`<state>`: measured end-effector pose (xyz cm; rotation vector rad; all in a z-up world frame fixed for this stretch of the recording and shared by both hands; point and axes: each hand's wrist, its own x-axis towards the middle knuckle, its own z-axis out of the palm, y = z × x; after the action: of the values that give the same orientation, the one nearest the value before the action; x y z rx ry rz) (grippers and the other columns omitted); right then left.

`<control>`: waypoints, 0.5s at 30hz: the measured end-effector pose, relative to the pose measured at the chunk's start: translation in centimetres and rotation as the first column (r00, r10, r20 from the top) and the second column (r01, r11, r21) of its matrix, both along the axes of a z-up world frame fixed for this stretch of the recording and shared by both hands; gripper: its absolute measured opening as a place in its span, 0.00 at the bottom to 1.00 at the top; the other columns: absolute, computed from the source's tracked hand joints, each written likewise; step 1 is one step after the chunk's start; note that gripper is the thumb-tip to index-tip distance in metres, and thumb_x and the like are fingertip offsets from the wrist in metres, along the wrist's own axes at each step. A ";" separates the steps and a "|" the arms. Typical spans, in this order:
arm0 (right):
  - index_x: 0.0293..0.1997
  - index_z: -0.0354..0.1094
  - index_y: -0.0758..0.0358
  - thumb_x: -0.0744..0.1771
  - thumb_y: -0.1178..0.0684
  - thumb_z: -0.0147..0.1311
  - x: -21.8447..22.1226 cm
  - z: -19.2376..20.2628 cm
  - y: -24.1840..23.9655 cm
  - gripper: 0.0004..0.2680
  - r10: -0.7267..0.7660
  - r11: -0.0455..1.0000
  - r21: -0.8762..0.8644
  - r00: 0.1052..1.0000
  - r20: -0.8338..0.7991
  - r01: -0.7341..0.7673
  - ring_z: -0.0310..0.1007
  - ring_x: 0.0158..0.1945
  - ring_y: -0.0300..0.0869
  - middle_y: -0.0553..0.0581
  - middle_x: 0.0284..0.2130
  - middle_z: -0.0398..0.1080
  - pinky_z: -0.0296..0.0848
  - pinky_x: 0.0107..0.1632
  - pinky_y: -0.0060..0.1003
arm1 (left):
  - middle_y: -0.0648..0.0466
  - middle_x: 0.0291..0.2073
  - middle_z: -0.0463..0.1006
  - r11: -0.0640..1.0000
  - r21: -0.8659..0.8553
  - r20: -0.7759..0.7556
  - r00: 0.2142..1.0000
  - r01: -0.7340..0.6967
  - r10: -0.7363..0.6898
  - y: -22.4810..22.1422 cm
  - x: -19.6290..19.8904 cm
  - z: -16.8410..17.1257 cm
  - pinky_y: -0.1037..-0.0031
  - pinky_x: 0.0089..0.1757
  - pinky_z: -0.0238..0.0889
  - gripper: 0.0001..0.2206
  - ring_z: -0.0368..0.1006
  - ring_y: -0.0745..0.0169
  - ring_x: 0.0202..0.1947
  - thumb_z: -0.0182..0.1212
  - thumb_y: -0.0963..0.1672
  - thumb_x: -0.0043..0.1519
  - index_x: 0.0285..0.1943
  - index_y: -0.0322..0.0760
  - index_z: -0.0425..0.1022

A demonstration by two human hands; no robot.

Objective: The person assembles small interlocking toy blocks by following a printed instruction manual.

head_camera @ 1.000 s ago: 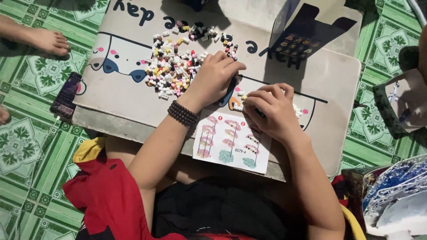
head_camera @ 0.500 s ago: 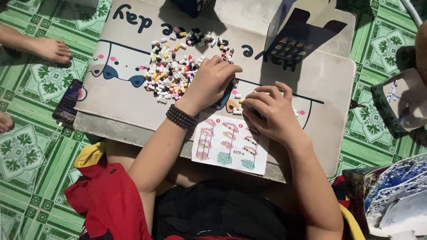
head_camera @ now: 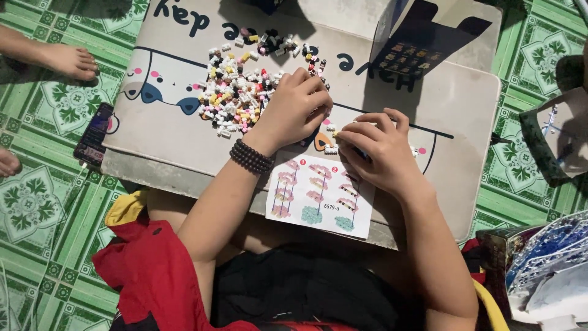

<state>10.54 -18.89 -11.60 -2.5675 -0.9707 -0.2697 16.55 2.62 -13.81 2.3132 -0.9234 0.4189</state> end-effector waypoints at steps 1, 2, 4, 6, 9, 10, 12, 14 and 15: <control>0.43 0.72 0.50 0.61 0.54 0.59 0.0 -0.1 0.0 0.09 0.002 1.000 -0.001 1.000 0.000 -0.002 0.64 0.53 0.44 0.50 0.39 0.73 0.47 0.60 0.55 | 0.59 0.29 0.70 1.000 0.001 -0.005 1.000 -0.006 0.006 0.0 0.0 0.0 0.73 0.37 0.53 0.02 0.59 0.63 0.37 0.59 0.41 0.55 0.31 0.46 0.74; 0.44 0.72 0.50 0.61 0.53 0.59 0.1 -0.1 -0.1 0.09 0.004 1.000 -0.001 1.000 0.001 -0.004 0.64 0.53 0.44 0.49 0.39 0.73 0.47 0.60 0.55 | 0.59 0.29 0.70 1.000 0.002 -0.010 1.000 -0.012 0.012 0.0 0.0 0.0 0.73 0.37 0.53 0.02 0.59 0.63 0.37 0.59 0.41 0.55 0.30 0.45 0.74; 0.43 0.72 0.49 0.61 0.53 0.59 0.0 0.1 0.1 0.09 0.001 1.000 -0.008 1.000 0.009 -0.001 0.63 0.53 0.43 0.48 0.39 0.73 0.47 0.60 0.54 | 0.58 0.29 0.70 0.999 -0.018 -0.026 0.999 -0.035 0.035 0.2 0.1 0.1 0.72 0.38 0.53 0.04 0.59 0.63 0.37 0.58 0.40 0.54 0.30 0.45 0.74; 0.43 0.72 0.49 0.61 0.52 0.60 0.0 0.5 0.0 0.09 -0.004 1.000 -0.016 1.000 0.017 0.004 0.63 0.53 0.42 0.48 0.39 0.72 0.46 0.60 0.54 | 0.58 0.29 0.70 0.998 -0.039 -0.043 0.998 -0.057 0.055 0.5 0.3 0.1 0.72 0.40 0.53 0.05 0.59 0.62 0.38 0.57 0.39 0.53 0.31 0.45 0.74; 0.46 0.70 0.54 0.64 0.53 0.56 -0.1 1.2 0.0 0.08 0.090 0.995 -0.043 0.993 0.083 -0.086 0.64 0.49 0.46 0.49 0.42 0.71 0.49 0.56 0.52 | 0.54 0.31 0.70 0.994 -0.049 0.093 0.990 -0.100 0.104 1.2 0.6 0.1 0.68 0.38 0.52 0.09 0.59 0.57 0.38 0.53 0.33 0.49 0.32 0.37 0.70; 0.47 0.69 0.55 0.64 0.53 0.55 -0.1 1.2 0.0 0.08 0.088 0.995 -0.042 0.993 0.083 -0.085 0.64 0.49 0.46 0.49 0.42 0.71 0.48 0.56 0.51 | 0.55 0.31 0.71 0.984 -0.095 0.090 0.983 -0.150 0.158 1.3 0.7 0.0 0.69 0.39 0.52 0.09 0.60 0.58 0.38 0.51 0.33 0.50 0.32 0.38 0.71; 0.47 0.69 0.55 0.64 0.53 0.55 0.0 1.4 0.1 0.08 0.089 0.996 -0.041 0.992 0.086 -0.085 0.64 0.50 0.46 0.49 0.42 0.71 0.48 0.57 0.51 | 0.56 0.30 0.71 0.970 -0.140 0.089 0.973 -0.201 0.214 1.5 0.7 0.7 0.69 0.41 0.53 0.10 0.60 0.60 0.38 0.49 0.34 0.51 0.32 0.38 0.72; 0.47 0.70 0.56 0.64 0.54 0.56 -0.1 1.4 0.2 0.09 0.084 0.996 -0.039 0.993 0.087 -0.081 0.65 0.49 0.47 0.51 0.41 0.72 0.49 0.56 0.51 | 0.52 0.32 0.67 0.932 -0.280 0.081 0.962 -0.229 0.261 1.7 0.3 1.9 0.67 0.39 0.53 0.08 0.60 0.57 0.36 0.48 0.33 0.49 0.31 0.35 0.69; 0.47 0.70 0.56 0.64 0.54 0.56 0.0 1.3 0.1 0.09 0.087 0.996 -0.039 0.992 0.091 -0.084 0.65 0.49 0.47 0.51 0.41 0.72 0.49 0.56 0.51 | 0.52 0.32 0.67 0.932 -0.281 0.085 0.961 -0.231 0.264 1.9 0.4 2.1 0.67 0.39 0.53 0.08 0.60 0.57 0.36 0.48 0.33 0.49 0.31 0.35 0.69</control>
<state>10.51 -18.77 -10.30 -2.5565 -1.1252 -0.3533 16.92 4.47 -11.74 2.1747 -0.5858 0.7511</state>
